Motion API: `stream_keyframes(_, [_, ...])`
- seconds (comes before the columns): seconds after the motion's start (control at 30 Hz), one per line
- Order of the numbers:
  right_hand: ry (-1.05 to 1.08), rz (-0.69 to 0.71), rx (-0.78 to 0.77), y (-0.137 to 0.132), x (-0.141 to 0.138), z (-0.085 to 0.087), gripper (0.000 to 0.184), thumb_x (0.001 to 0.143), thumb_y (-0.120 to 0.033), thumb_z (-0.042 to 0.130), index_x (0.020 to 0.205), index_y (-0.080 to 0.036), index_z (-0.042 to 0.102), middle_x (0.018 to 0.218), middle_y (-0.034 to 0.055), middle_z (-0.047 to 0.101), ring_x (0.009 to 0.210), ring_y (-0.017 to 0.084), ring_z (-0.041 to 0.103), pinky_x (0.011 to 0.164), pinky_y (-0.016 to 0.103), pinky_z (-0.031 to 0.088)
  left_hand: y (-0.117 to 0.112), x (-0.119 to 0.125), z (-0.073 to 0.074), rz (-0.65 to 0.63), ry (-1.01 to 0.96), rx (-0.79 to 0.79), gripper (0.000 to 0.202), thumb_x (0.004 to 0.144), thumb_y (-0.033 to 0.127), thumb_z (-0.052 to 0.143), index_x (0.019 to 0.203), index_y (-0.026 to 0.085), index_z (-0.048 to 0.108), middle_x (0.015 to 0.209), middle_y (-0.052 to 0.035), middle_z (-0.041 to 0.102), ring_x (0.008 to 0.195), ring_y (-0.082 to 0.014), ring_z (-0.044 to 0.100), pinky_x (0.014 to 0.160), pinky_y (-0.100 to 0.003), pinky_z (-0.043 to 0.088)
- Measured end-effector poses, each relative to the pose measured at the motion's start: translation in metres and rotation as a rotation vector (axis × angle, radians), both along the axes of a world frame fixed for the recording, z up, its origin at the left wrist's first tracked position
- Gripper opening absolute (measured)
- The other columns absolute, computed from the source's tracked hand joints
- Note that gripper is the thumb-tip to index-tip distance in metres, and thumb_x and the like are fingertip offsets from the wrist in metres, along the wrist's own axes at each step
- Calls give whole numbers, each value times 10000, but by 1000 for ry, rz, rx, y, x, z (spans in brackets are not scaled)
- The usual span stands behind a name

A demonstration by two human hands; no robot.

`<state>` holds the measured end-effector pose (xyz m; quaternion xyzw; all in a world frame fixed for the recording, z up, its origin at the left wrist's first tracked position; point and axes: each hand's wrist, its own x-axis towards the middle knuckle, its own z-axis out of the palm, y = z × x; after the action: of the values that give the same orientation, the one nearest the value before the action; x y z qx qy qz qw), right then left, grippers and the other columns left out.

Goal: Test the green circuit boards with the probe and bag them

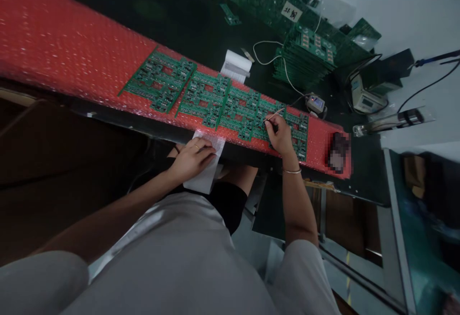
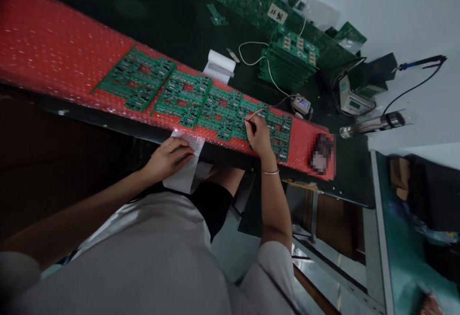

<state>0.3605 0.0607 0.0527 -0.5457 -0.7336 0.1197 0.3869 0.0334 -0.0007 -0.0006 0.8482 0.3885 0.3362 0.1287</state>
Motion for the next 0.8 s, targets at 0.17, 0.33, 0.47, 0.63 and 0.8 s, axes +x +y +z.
stream_keyframes(0.17, [6,0,23,0,-1,-2,189,1003,-405,531,991,-248,634,1053,94,748,989,245,684,907,427,555,0,-1,-3,11,-58,-22,189,1009,292,586,938,213,743,1020,-77,689,974,-223,632,901,-385,549])
stream_keyframes(0.33, [7,-12,10,0,-1,-3,181,1000,-393,533,987,-244,634,1033,92,746,967,246,682,879,420,552,1,-2,-4,-14,-120,-23,149,997,280,609,968,213,738,1023,-75,681,975,-214,629,908,-375,551])
stream_keyframes(0.47, [19,-4,6,0,0,-4,170,1005,-393,533,973,-251,621,1034,84,741,990,244,676,894,420,542,1,0,-4,-6,-120,-43,174,998,269,590,919,219,737,1014,-68,683,975,-215,629,901,-378,548])
stream_keyframes(0.63, [9,6,17,0,-1,-5,147,1013,-369,530,991,-254,619,1048,82,733,998,240,670,896,418,539,-3,0,4,-7,-98,-75,182,983,242,577,871,214,718,1002,-68,692,963,-228,628,881,-396,541])
stream_keyframes(0.8, [20,0,70,-2,-1,-3,161,1011,-373,537,984,-246,633,1027,88,733,991,238,676,903,420,546,13,1,49,-67,-154,-54,139,980,230,581,904,206,695,1048,-59,683,995,-210,634,914,-378,522])
